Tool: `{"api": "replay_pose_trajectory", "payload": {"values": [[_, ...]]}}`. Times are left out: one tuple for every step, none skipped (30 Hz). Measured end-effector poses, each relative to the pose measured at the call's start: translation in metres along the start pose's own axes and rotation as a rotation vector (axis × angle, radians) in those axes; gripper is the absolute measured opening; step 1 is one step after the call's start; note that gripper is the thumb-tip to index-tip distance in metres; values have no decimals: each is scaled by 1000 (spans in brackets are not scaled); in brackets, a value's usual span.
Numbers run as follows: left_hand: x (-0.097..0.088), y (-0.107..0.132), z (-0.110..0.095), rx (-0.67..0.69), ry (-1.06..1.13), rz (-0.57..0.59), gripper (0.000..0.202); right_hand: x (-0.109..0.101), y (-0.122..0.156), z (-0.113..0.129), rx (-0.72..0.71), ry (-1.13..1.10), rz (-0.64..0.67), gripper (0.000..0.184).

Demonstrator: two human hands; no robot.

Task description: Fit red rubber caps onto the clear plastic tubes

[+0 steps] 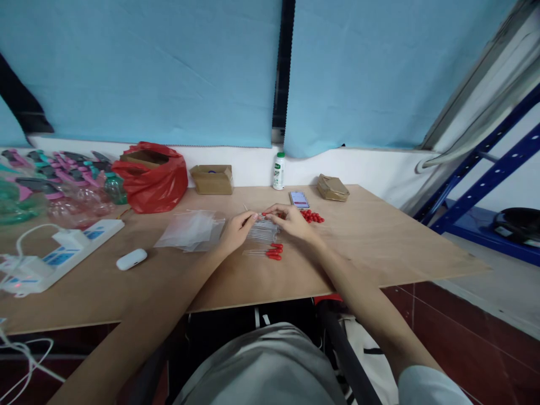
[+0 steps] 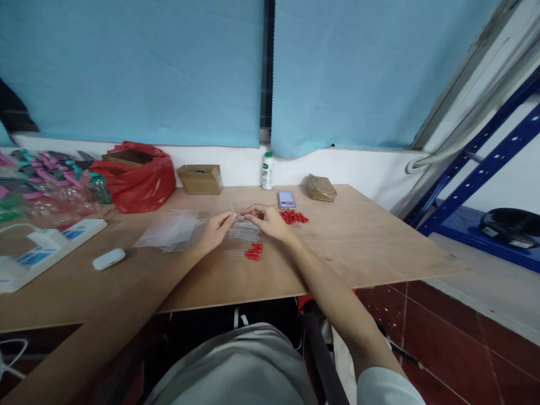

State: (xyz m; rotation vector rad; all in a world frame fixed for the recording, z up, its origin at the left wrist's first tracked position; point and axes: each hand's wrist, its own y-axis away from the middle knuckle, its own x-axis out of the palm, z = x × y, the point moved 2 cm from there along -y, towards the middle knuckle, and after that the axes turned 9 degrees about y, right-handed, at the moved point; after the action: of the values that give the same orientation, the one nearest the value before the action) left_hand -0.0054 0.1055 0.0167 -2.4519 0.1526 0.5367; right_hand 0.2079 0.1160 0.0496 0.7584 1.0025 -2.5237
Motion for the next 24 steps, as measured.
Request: {"api": "replay_pose_trajectory", "payload": {"values": [[0,0,1,1,13,7,44,0,0,0,3,-1,3,27],[0,-1,2,-3,27,11,45,1,0,0,5,-4,6,27],[0,-1,3,-11,40,16,45,1,1,1,4,-8,10,26],[0,-2,5,-21,49,20,46,1,1,1,4,-12,10,25],[0,-2,6,-31,55,22,46,1,1,2,4,-15,6,25],[0,-2,7,-39,60,22,45,2,1,2,4,-16,2,24],[0,-2,8,-44,64,22,44,2,1,3,5,-17,-4,23],[0,-2,8,-46,72,22,44,3,1,3,7,-18,-9,23],[0,-2,7,-43,81,21,43,3,2,2,10,-19,-15,23],[0,-1,6,-39,91,22,42,4,2,2,15,-20,-20,23],[0,-1,4,-36,100,22,42,4,2,1,23,-19,-25,23],[0,-1,3,-35,105,19,41,5,2,0,31,-18,-30,24],[0,0,2,-36,103,17,41,6,3,-1,39,-18,-32,25],[-1,0,0,-38,98,13,40,6,3,-2,45,-18,-30,26],[-1,0,-1,-38,91,9,40,7,3,-3,51,-20,-28,26],[-1,0,-1,-36,85,6,39,8,3,-3,55,-21,-27,26],[-2,0,-2,-33,80,3,39,9,3,-3,57,-19,-27,26],[-2,0,-3,-29,76,2,38,9,3,-3,57,-15,-30,26],[-2,0,-3,-25,73,2,37,10,3,-3,58,-10,-34,26],[-2,0,-3,-20,67,3,36,10,3,-2,57,-6,-39,26],[-2,0,-3,-16,58,5,36,11,3,-2,54,-3,-43,25],[-2,0,-3,-12,47,6,36,11,3,-2,50,1,-47,25],[-2,0,-2,-8,32,6,36,11,3,-1,49,6,-50,25],[-2,0,-1,-2,16,7,37,12,3,-1,48,14,-51,25]]}}
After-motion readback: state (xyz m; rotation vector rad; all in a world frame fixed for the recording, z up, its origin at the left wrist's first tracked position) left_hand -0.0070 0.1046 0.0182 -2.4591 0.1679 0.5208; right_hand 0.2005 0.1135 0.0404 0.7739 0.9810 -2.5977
